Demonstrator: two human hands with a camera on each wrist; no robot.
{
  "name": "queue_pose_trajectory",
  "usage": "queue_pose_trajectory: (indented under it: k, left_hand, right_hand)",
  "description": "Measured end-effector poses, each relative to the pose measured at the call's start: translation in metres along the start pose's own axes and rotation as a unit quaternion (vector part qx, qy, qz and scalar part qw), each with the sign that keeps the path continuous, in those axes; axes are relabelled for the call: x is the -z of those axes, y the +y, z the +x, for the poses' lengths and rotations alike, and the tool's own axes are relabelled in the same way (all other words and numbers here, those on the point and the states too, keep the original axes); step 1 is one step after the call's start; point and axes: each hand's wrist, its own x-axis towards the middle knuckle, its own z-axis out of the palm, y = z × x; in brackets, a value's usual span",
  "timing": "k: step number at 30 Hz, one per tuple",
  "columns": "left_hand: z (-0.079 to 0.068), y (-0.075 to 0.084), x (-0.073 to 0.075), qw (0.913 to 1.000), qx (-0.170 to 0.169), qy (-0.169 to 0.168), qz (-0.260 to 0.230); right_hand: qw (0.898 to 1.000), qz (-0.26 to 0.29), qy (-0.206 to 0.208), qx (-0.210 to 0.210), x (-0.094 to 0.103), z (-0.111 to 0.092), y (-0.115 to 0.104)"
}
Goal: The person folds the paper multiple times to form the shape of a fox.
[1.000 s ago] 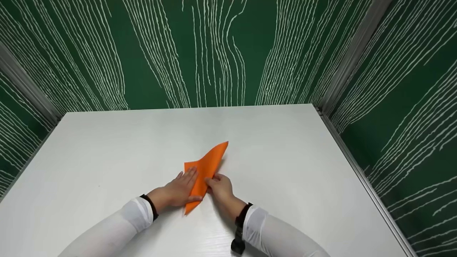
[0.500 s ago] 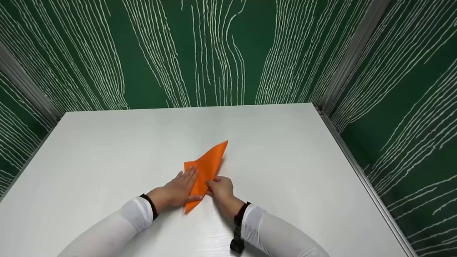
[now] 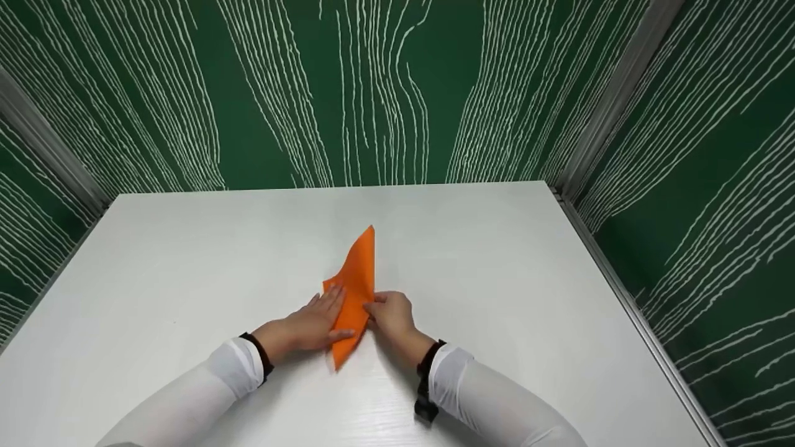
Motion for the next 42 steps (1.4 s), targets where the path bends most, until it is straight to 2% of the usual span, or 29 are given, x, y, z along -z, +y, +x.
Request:
queue_pose_trajectory:
  k: [2,5,6,8,10,12,13,15,17,19,21,22,24,25,27,28,31,37,40,42]
  left_hand:
    - [0.002,0.000,0.007,0.9989,-0.012,0.038,-0.026]
    - [0.000,0.001,0.026,0.9928,-0.021,0.105,-0.055]
    - [-0.001,0.002,0.033,0.9890,-0.021,0.132,-0.062]
    - [-0.004,0.005,0.049,0.9777,-0.023,0.197,-0.069]
    - [-0.007,0.009,0.066,0.9592,-0.027,0.274,-0.063]
    - [-0.010,0.014,0.080,0.9325,-0.045,0.356,-0.038]
    - [-0.011,0.017,0.086,0.9182,-0.056,0.392,-0.010]
    - [-0.013,0.024,0.096,0.8924,-0.078,0.440,0.064]
    - [-0.014,0.031,0.101,0.8699,-0.095,0.458,0.157]
    - [-0.015,0.040,0.103,0.8520,-0.107,0.447,0.250]
    - [-0.014,0.047,0.101,0.8457,-0.111,0.417,0.314]
    - [-0.014,0.050,0.098,0.8459,-0.109,0.401,0.334]
    - [-0.014,0.055,0.094,0.8502,-0.103,0.376,0.354]
    - [-0.013,0.056,0.091,0.8533,-0.096,0.370,0.355]
    - [-0.012,0.056,0.087,0.8553,-0.084,0.372,0.351]
    - [-0.011,0.055,0.086,0.8539,-0.083,0.377,0.349]
    - [-0.008,0.052,0.083,0.8491,-0.090,0.394,0.340]
    - [-0.006,0.047,0.079,0.8505,-0.113,0.411,0.307]
    - [-0.006,0.044,0.079,0.8562,-0.116,0.420,0.277]
    - [-0.006,0.042,0.079,0.8665,-0.114,0.418,0.248]
  right_hand:
    - [0.998,-0.042,-0.016,0.033,0.015,0.004,-0.010]
    - [0.990,-0.106,-0.050,0.077,0.038,0.007,-0.030]
    - [0.985,-0.132,-0.062,0.092,0.044,0.006,-0.037]
    - [0.967,-0.205,-0.078,0.129,0.055,0.005,-0.053]
    - [0.942,-0.279,-0.083,0.168,0.062,0.003,-0.068]
    - [0.914,-0.341,-0.074,0.207,0.066,0.001,-0.082]
    - [0.900,-0.367,-0.067,0.227,0.067,-0.001,-0.088]
    - [0.871,-0.409,-0.050,0.269,0.066,-0.004,-0.097]
    - [0.845,-0.438,-0.033,0.305,0.063,-0.006,-0.102]
    - [0.814,-0.469,-0.018,0.343,0.060,-0.009,-0.104]
    - [0.779,-0.502,-0.002,0.376,0.056,-0.012,-0.104]
    - [0.765,-0.512,0.006,0.390,0.054,-0.014,-0.103]
    - [0.747,-0.523,0.017,0.410,0.051,-0.017,-0.101]
    - [0.744,-0.523,0.021,0.416,0.050,-0.018,-0.101]
    - [0.748,-0.513,0.022,0.420,0.048,-0.020,-0.099]
    - [0.758,-0.502,0.020,0.416,0.047,-0.020,-0.099]
    - [0.768,-0.494,0.017,0.407,0.046,-0.021,-0.099]
    - [0.770,-0.493,0.015,0.405,0.045,-0.021,-0.097]
    - [0.775,-0.479,0.021,0.411,0.044,-0.020,-0.095]
    - [0.776,-0.469,0.034,0.421,0.044,-0.019,-0.092]
